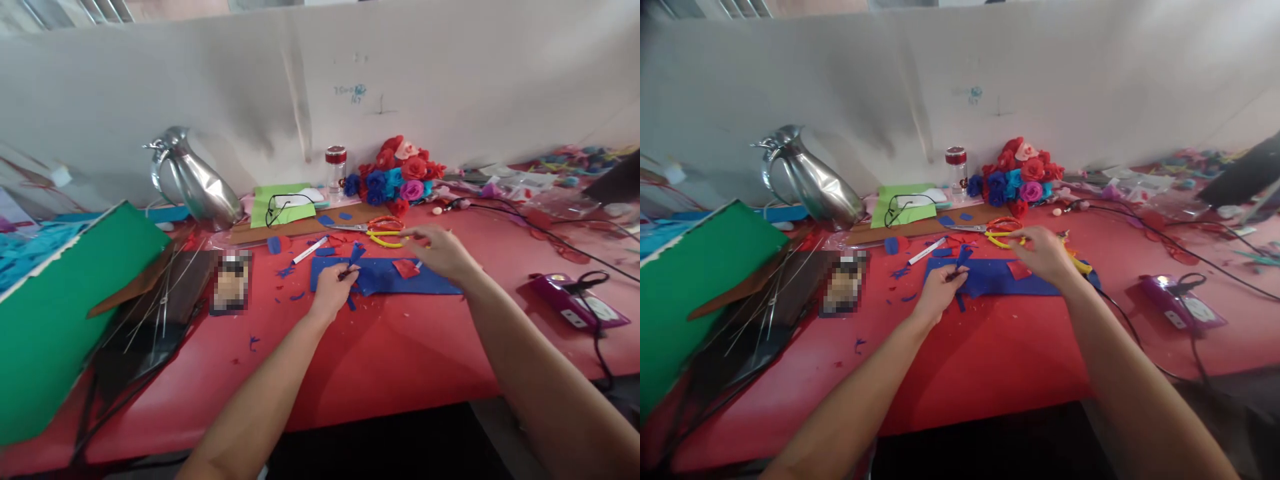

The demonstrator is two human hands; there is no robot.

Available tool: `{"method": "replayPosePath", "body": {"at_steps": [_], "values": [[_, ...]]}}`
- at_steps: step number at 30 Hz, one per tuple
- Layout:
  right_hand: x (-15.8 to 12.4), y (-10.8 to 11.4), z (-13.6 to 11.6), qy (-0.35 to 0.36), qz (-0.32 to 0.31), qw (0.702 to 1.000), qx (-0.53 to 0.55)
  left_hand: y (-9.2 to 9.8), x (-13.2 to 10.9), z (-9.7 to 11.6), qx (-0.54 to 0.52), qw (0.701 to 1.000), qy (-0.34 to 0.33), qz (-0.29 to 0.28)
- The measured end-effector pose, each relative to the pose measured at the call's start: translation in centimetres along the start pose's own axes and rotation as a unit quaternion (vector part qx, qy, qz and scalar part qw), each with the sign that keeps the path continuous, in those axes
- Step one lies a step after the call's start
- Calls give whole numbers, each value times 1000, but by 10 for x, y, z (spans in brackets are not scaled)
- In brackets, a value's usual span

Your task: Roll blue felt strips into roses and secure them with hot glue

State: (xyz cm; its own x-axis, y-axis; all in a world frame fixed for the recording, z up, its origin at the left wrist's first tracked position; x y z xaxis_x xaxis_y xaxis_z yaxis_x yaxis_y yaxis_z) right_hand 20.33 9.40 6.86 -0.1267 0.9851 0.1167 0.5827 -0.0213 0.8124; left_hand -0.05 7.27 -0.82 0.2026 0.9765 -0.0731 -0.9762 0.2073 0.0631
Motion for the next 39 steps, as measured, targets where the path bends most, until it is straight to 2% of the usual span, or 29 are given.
{"method": "replayPosePath", "body": {"at_steps": [3,5,8,13,15,20,23,26,29,32,35,37,39], "values": [[6,-30,-42,70,-133,987,63,6,1,1,27,999,-12,15],[6,-43,-58,93,-186,976,70,9,2,3,52,998,-22,21],[4,-52,-59,99,-208,969,92,11,4,3,89,995,-38,17],[1,-58,-41,86,-219,965,112,8,8,-2,144,989,-33,-2],[2,-60,-37,76,-220,967,102,7,7,-2,126,992,-28,-6],[8,-63,-33,78,-203,969,119,8,0,6,-9,1000,-22,-5],[11,-62,-28,61,-190,965,172,15,-3,14,-67,997,-10,41],[15,-59,-22,29,-160,958,236,26,-3,23,-103,990,32,94],[18,-58,-15,-11,-124,945,303,36,1,35,-137,982,46,119],[20,-61,-10,-36,-108,919,377,42,5,45,-162,977,26,135],[20,-62,-10,-45,-100,893,436,41,6,47,-159,971,-40,174],[21,-62,-11,-38,-92,888,448,37,5,43,-151,969,-70,183],[20,-62,-13,-24,-81,893,441,31,4,37,-131,976,-65,164]]}}
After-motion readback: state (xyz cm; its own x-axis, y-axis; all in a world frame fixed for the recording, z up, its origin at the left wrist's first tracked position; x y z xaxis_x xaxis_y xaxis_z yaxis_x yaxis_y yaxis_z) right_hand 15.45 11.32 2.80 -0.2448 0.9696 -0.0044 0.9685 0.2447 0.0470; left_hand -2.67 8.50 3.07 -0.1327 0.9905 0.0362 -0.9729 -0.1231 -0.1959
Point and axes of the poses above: each hand's wrist, its own x-axis towards the middle knuckle, its own y-axis out of the back of the hand, z = x × y, the point moved 5 cm from there along x, towards the middle knuckle, and after that the axes turned 6 degrees about -z, right-handed, at the moved point
